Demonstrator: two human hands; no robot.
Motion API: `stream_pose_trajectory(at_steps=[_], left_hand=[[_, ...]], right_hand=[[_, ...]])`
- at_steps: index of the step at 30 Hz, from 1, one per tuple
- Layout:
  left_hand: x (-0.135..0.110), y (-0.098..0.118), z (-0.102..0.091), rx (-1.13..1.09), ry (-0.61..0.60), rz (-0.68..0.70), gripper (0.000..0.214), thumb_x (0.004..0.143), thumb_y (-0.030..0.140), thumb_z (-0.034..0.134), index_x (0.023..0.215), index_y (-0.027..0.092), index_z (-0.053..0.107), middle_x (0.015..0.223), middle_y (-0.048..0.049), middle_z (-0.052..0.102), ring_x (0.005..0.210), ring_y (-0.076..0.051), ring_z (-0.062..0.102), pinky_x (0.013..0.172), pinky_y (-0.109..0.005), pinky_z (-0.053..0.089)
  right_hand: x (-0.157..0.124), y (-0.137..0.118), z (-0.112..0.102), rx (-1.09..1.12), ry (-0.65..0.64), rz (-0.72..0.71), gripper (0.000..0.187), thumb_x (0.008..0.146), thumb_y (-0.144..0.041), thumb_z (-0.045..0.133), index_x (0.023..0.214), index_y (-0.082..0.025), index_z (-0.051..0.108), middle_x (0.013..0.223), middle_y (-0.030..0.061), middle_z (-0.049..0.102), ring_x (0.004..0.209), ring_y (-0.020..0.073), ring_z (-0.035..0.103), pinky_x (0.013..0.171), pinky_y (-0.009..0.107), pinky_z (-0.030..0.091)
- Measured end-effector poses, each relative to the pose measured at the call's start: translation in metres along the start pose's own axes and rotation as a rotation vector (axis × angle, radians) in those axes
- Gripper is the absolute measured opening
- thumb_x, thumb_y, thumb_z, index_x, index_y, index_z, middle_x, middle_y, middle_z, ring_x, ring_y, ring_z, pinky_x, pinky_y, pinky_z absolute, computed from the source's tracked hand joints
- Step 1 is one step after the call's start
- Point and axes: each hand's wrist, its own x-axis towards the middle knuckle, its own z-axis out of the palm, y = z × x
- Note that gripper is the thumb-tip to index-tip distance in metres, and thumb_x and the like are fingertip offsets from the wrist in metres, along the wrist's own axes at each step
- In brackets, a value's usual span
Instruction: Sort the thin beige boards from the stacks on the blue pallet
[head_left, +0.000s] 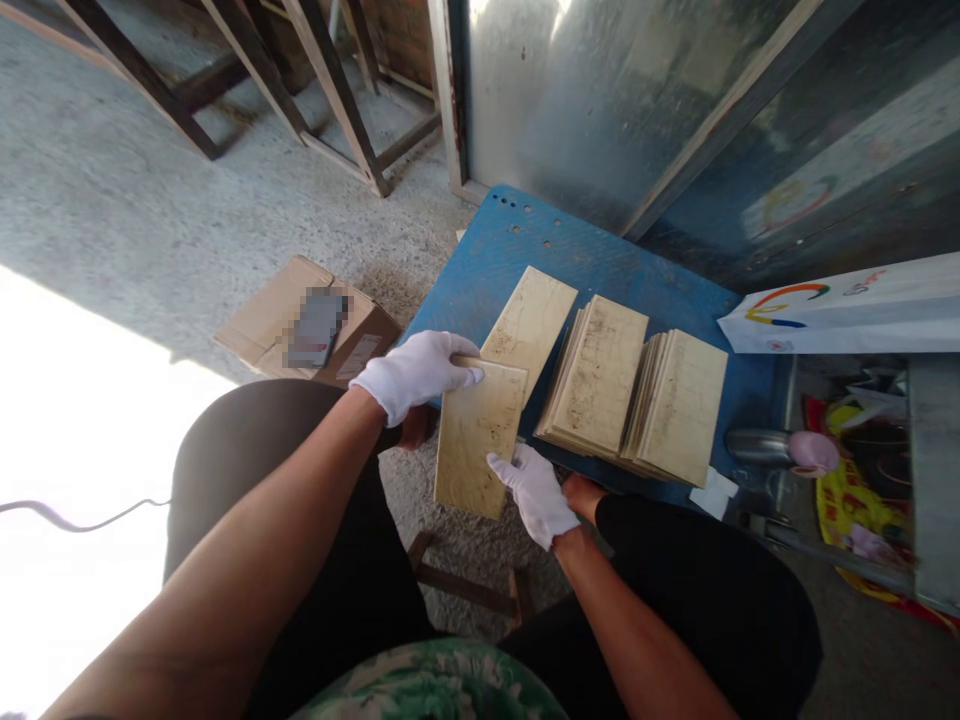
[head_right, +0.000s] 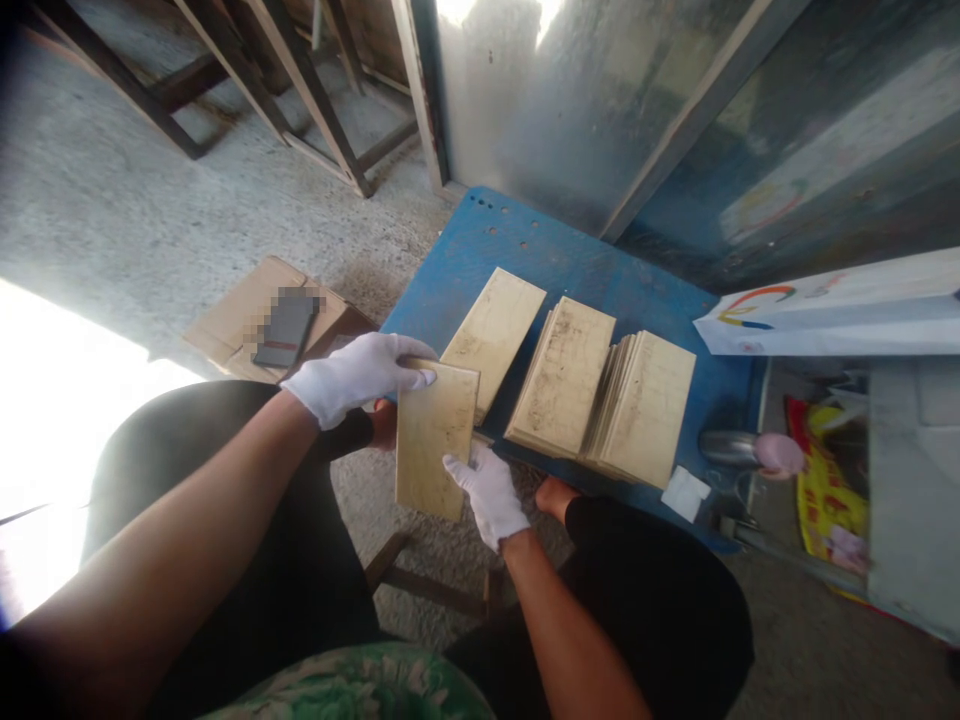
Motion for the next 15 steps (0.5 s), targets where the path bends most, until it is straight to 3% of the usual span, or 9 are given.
stream_pose_trajectory(at_steps=[4,7,11,15], left_hand=[[-0.005,0.002,-0.005,0.108,-0.252,0.089,0.026,0.070,0.026,0.067,0.094,0.018,0.072,0.076,-0.0013,0.069,0.068,-0.015,0.063,0.063,-0.023,0.050],[-0.007,0.003,0.007,0.195,-0.418,0.095,0.024,0.071,0.027,0.065,0.091,0.018,0.073,0.068,-0.0014,0.068,0.061,-0.015,0.062,0.060,-0.024,0.049],[-0.005,0.010,0.042,0.424,-0.424,0.200,0.028,0.068,0.028,0.071,0.095,0.024,0.074,0.076,0.0000,0.070,0.073,-0.016,0.064,0.071,-0.023,0.049],[0.001,0.014,0.078,0.581,-0.462,0.297,0.026,0.072,0.026,0.068,0.097,0.023,0.074,0.088,-0.0048,0.072,0.085,-0.021,0.066,0.076,-0.028,0.050]], right_hand=[[0.002,0.011,-0.005,-0.086,-0.025,0.014,0.041,0.060,-0.044,0.080,0.090,-0.018,0.068,0.093,0.0060,0.074,0.088,0.0221,0.067,0.094,0.039,0.047],[0.005,0.022,-0.011,-0.201,-0.059,0.014,0.039,0.063,-0.043,0.078,0.092,-0.019,0.070,0.096,0.0059,0.074,0.094,0.0234,0.067,0.093,0.037,0.048],[0.009,0.037,-0.023,-0.530,0.051,0.033,0.023,0.067,-0.037,0.075,0.084,-0.023,0.073,0.093,0.0055,0.074,0.097,0.0227,0.067,0.093,0.032,0.047],[0.010,0.044,-0.033,-0.642,0.132,0.074,0.018,0.067,-0.037,0.073,0.078,-0.022,0.073,0.085,0.0059,0.074,0.084,0.0229,0.068,0.083,0.033,0.050]])
